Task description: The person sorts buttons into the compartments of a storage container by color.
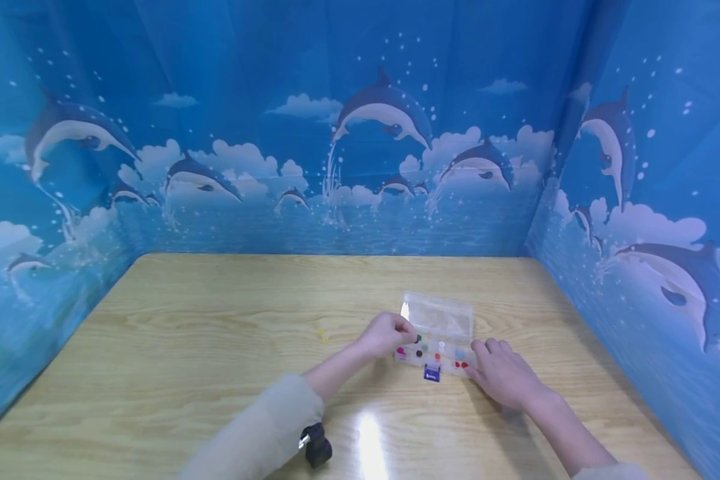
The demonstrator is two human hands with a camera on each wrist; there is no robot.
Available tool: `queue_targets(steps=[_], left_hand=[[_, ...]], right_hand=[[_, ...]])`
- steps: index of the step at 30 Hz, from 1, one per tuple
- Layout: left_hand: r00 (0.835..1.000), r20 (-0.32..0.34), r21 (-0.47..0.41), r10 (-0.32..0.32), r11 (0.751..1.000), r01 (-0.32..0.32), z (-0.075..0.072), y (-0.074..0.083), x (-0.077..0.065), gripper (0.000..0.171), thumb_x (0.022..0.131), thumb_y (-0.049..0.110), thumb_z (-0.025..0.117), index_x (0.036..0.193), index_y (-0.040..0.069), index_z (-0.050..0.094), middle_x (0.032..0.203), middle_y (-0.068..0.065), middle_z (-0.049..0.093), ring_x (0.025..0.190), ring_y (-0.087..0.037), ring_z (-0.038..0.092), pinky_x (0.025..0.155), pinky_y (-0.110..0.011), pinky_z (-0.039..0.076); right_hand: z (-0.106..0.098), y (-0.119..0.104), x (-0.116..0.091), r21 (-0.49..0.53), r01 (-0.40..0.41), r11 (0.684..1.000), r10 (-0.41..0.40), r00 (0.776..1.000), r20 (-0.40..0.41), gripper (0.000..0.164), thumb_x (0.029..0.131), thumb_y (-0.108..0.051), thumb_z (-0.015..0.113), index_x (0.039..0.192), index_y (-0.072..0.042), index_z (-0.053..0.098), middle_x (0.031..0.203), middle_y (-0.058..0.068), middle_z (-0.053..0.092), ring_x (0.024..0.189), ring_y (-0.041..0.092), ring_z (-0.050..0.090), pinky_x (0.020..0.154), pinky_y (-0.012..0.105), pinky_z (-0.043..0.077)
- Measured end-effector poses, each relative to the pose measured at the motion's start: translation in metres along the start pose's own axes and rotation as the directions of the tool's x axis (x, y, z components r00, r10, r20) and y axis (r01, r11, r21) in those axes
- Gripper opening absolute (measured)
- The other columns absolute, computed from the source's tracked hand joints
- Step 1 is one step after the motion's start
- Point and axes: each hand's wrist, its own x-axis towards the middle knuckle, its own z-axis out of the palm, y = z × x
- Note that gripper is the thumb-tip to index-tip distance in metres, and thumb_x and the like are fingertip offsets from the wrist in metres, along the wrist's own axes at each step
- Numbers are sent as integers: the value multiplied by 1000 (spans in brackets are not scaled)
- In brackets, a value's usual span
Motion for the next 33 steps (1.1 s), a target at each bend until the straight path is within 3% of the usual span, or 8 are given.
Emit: queue_targets(steps=[6, 15, 24, 33], left_hand=[[1000, -11, 33, -13, 999, 14, 10, 4, 1, 7, 82, 5, 66, 75, 8, 67, 72, 5, 59, 64, -7, 50, 54, -19, 43], [999, -46, 121, -17, 992, 22, 22, 5, 4, 8, 78, 7, 69, 72, 11, 67, 70, 7, 60, 64, -6, 50, 61, -19, 41], [997, -64, 162, -36, 986, 46, 25, 5, 5, 9, 77, 7, 70, 71, 12, 68, 68, 7, 59, 62, -7, 50, 57, -19, 40], [997, -71, 143, -10, 989, 20, 22, 1, 9, 6, 76, 8, 72, 78, 9, 67, 70, 5, 59, 64, -8, 51, 60, -19, 43]], right_hand=[[0, 0, 0, 1, 3, 1000, -3, 1000, -1, 42, 85, -19, 65, 112, 9, 51, 99, 20, 57, 93, 37, 53, 80, 50, 44], [0, 0, -1, -1, 3, 1000, -3, 1000, -3, 41, 85, -19, 65, 112, 8, 51, 99, 20, 57, 92, 36, 53, 80, 50, 45], [-1, 0, -1, -1, 4, 1000, -4, 1000, -1, 41, 85, -19, 65, 112, 8, 51, 100, 20, 57, 93, 37, 54, 80, 50, 45], [0, 0, -1, -9, 11, 1000, -11, 1000, -7, 40, 85, -19, 65, 112, 8, 52, 98, 19, 57, 91, 35, 54, 79, 49, 45]])
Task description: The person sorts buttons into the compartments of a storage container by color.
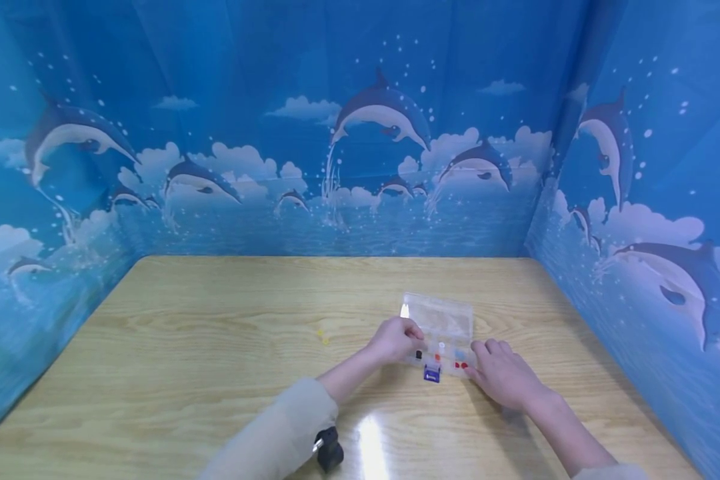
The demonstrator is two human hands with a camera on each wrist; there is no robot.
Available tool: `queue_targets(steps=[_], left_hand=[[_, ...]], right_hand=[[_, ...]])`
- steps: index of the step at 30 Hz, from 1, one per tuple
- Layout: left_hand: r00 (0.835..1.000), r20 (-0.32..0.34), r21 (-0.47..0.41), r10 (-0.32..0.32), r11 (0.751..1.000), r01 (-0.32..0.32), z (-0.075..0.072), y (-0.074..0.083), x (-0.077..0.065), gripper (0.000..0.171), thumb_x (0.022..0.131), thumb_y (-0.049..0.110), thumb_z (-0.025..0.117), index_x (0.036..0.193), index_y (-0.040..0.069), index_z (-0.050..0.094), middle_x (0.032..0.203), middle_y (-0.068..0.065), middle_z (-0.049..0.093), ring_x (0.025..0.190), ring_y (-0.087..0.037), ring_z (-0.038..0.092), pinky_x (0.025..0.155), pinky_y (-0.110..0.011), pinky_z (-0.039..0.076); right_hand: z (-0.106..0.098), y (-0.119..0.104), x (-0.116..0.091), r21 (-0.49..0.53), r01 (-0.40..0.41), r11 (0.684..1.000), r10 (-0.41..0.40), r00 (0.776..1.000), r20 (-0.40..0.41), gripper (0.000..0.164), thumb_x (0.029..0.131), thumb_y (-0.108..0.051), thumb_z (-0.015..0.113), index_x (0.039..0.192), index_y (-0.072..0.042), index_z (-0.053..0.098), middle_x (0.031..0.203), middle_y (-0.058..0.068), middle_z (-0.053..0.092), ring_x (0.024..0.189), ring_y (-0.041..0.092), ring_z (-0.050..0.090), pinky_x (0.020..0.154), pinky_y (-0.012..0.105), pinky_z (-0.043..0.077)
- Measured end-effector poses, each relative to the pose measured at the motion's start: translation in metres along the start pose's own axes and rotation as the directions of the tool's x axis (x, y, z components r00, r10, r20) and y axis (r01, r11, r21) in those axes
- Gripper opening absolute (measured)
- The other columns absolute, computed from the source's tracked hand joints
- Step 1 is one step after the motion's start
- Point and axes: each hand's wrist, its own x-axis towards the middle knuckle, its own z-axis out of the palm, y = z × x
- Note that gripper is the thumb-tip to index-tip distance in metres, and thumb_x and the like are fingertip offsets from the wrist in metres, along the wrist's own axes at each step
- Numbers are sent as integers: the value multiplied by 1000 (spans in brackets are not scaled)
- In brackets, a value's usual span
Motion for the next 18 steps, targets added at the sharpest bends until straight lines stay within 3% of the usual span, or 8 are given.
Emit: queue_targets(steps=[6, 13, 18], left_hand=[[1000, 0, -84, -19, 996, 19, -10, -4, 1, 4, 79, 8, 70, 80, 8, 66, 71, 4, 58, 64, -9, 53, 59, -21, 46], [999, 10, -123, -46, 991, 47, -24, -11, 3, 9, 80, 16, 71, 81, 9, 65, 74, 4, 58, 69, -9, 53, 62, -21, 46], [1000, 4, -143, -29, 989, 29, -36, -17, 2, 8, 81, 14, 69, 81, 8, 65, 74, 2, 59, 69, -11, 53, 61, -22, 45]], right_hand=[[1, 0, 0, -2, -2, 1000, 2, 1000, -8, 40, 84, -18, 66, 111, 8, 52, 97, 19, 57, 91, 36, 54, 79, 49, 45], [1, 1, 1, -3, -13, 1000, 13, 1000, 0, 41, 85, -19, 65, 112, 8, 52, 98, 19, 57, 92, 36, 54, 81, 50, 44], [2, 2, 2, -5, -15, 1000, 15, 1000, 5, 41, 85, -19, 65, 112, 8, 52, 99, 19, 57, 92, 36, 54, 82, 50, 44]])
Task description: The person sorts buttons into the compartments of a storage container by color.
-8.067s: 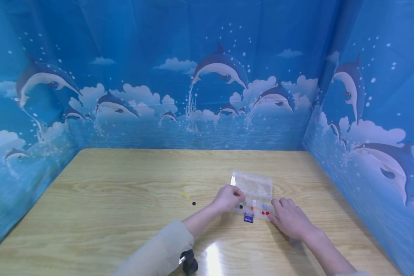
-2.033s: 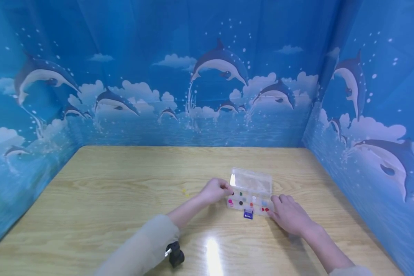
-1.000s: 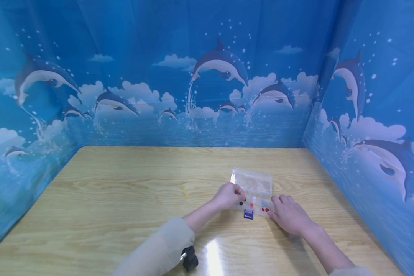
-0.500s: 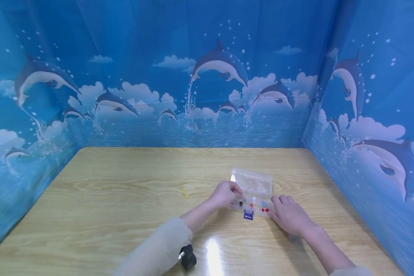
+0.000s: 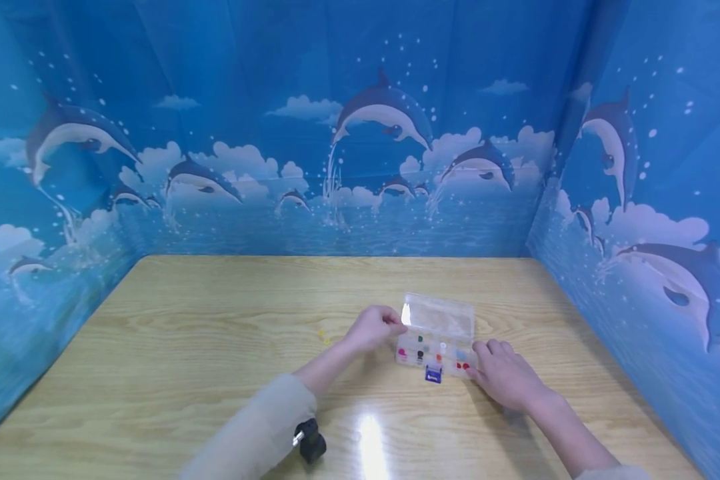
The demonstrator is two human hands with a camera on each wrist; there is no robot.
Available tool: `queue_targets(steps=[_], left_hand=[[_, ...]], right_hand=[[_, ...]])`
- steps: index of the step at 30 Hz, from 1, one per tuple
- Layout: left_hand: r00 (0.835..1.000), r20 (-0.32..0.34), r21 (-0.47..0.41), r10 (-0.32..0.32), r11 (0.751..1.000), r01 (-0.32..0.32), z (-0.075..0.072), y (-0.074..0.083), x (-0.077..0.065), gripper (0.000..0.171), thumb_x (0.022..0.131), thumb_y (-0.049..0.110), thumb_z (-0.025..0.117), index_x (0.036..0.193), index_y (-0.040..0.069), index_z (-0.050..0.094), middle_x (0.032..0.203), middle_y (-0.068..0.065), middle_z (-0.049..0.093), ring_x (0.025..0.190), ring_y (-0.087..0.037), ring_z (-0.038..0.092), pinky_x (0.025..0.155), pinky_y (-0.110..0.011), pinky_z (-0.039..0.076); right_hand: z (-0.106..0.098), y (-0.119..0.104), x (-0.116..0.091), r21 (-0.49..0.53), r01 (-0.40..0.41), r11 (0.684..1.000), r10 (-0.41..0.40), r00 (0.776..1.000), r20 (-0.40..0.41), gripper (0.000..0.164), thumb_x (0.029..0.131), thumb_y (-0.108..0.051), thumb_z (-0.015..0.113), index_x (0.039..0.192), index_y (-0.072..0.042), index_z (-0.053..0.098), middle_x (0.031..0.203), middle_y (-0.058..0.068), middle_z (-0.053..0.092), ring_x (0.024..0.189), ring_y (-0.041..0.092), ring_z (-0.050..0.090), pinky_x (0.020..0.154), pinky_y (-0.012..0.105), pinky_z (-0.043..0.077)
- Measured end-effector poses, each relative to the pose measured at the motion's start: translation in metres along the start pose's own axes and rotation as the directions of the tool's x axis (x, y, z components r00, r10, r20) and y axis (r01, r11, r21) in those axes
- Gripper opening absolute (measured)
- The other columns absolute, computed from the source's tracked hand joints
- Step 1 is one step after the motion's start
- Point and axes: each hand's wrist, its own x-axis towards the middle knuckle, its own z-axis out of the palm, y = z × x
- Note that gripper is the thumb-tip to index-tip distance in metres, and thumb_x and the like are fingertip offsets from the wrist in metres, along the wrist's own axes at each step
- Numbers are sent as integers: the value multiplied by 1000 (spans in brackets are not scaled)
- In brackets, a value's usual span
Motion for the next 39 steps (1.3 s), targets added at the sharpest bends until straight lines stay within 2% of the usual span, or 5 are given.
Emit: queue_targets(steps=[12, 25, 30, 35, 39], left_hand=[[999, -30, 17, -18, 1000, 19, -32, -13, -5, 9, 83, 17, 69, 81, 9, 65, 75, 1, 59, 65, -13, 52, 54, -24, 43], [995, -89, 28, -48, 998, 51, -66, -30, -10, 10, 84, 17, 67, 83, 7, 66, 79, -1, 60, 72, -15, 53, 61, -27, 44], [993, -103, 38, -60, 997, 64, -79, -38, -14, 10, 84, 15, 66, 84, 5, 65, 80, -2, 60, 69, -15, 52, 60, -27, 44], [985, -132, 9, -110, 994, 112, -89, -46, -19, 9, 84, 12, 65, 86, 3, 64, 82, -5, 60, 67, -17, 53, 58, -29, 47], [978, -162, -2, -133, 991, 134, -94, -54, -21, 7, 83, 9, 65, 84, 3, 63, 81, -5, 59, 69, -17, 52, 60, -27, 45]], right_hand=[[0, 0, -1, 0, 8, 1000, -8, 1000, -9, 42, 84, -20, 66, 111, 8, 52, 98, 19, 57, 91, 36, 54, 80, 50, 45], [0, 0, 0, -18, 16, 1000, -16, 1000, -14, 42, 83, -20, 67, 110, 8, 52, 96, 18, 57, 88, 34, 54, 78, 48, 45], [0, 0, 0, -16, 17, 1000, -17, 1000, -10, 42, 83, -21, 68, 110, 8, 52, 96, 18, 57, 88, 34, 54, 78, 48, 45], [0, 1, 1, -20, 23, 1000, -24, 1000, -15, 42, 83, -21, 68, 110, 7, 52, 96, 18, 57, 88, 35, 55, 78, 48, 46], [0, 1, 0, -18, 28, 999, -28, 999, -16, 42, 83, -21, 68, 110, 7, 52, 95, 18, 57, 87, 34, 55, 77, 48, 46]])
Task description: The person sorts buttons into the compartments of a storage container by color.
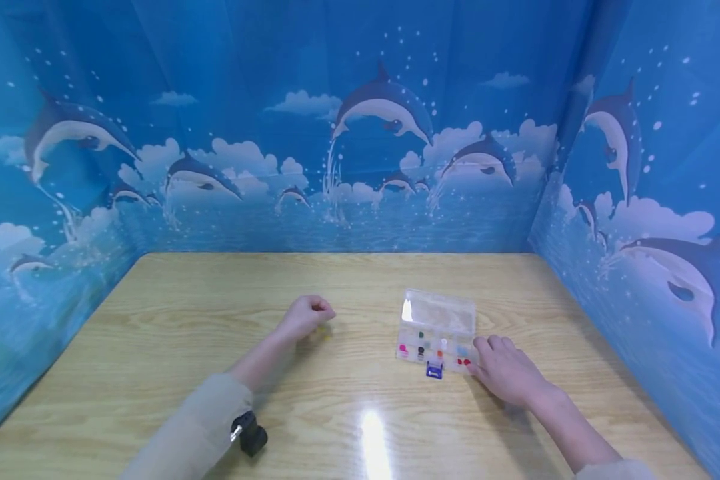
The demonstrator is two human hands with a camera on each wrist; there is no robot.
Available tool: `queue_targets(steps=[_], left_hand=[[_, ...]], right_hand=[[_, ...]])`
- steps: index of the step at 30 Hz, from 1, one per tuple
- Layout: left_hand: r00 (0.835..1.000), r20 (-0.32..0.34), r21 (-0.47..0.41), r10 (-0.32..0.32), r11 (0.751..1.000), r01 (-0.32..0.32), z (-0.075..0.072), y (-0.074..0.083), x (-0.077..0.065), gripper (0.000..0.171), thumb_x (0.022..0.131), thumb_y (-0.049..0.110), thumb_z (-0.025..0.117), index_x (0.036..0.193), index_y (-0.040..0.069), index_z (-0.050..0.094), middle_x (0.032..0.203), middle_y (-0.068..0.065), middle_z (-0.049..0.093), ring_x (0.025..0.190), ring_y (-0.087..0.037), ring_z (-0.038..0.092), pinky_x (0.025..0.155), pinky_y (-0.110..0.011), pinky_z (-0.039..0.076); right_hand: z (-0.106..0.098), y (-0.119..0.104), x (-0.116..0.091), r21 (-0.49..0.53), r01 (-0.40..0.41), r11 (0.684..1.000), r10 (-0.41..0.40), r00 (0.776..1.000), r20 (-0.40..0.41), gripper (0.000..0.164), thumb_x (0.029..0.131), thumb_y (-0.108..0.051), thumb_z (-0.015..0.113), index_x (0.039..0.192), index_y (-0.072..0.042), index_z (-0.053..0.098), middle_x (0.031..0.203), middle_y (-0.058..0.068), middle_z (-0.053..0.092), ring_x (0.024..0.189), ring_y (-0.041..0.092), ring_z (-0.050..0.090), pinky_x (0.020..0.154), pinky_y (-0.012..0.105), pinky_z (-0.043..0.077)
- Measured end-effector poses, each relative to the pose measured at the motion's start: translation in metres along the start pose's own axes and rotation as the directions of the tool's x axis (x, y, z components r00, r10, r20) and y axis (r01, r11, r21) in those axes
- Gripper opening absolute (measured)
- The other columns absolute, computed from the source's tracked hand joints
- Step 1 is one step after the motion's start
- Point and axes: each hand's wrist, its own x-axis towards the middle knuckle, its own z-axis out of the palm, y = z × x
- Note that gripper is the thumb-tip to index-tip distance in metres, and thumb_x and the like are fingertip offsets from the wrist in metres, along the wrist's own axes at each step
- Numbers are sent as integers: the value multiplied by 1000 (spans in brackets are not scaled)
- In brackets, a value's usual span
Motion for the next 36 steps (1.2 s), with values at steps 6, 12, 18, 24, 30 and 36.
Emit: queue_targets(steps=[6, 12, 18, 24, 30, 36], left_hand=[[1000, -20, 11, -6, 1000, 6, -5, -9, 0, 6, 83, 8, 65, 80, 3, 62, 75, -4, 57, 64, -15, 49, 54, -24, 41], [1000, -23, -9, 2, 1000, -2, -8, -15, 0, 5, 82, 5, 63, 80, 1, 62, 70, -2, 53, 55, -10, 43, 47, -21, 36], [999, -44, 21, 26, 999, -25, -11, -24, 0, 5, 79, 4, 64, 78, -1, 63, 69, -1, 53, 58, -11, 43, 49, -21, 35], [998, -41, 82, 53, 995, -50, -9, -28, 0, 4, 78, 4, 65, 77, 0, 64, 71, -2, 56, 64, -13, 47, 54, -22, 38], [996, -41, 126, 73, 990, -67, -6, -29, -2, 5, 76, 4, 66, 77, 0, 65, 73, -3, 59, 68, -15, 50, 60, -24, 41], [997, -40, 168, 64, 984, -57, -5, -30, -1, 4, 75, 4, 67, 78, 1, 67, 75, -3, 60, 70, -16, 52, 64, -26, 44]], right_hand=[[0, 0, 1, 6, -1, 1000, 1, 1000, 3, 41, 83, -20, 67, 110, 7, 52, 95, 18, 57, 87, 34, 55, 77, 48, 46], [-1, 1, 1, 11, -1, 1000, 1, 1000, 2, 41, 83, -20, 67, 110, 8, 52, 95, 19, 57, 87, 35, 54, 77, 49, 46], [-2, 0, 1, 16, -4, 1000, 4, 1000, 5, 41, 84, -19, 66, 110, 8, 52, 96, 20, 57, 89, 37, 54, 79, 50, 45], [-2, -1, 1, 12, -11, 1000, 11, 1000, 10, 41, 83, -20, 67, 110, 7, 53, 96, 19, 57, 89, 36, 55, 79, 49, 45], [-3, -1, 1, 7, -10, 1000, 10, 1000, 10, 41, 83, -20, 67, 110, 8, 53, 96, 19, 57, 89, 36, 55, 79, 49, 45], [-3, -1, 0, 11, -14, 1000, 14, 1000, 10, 42, 83, -21, 67, 110, 8, 53, 96, 19, 57, 88, 36, 55, 78, 49, 46]])
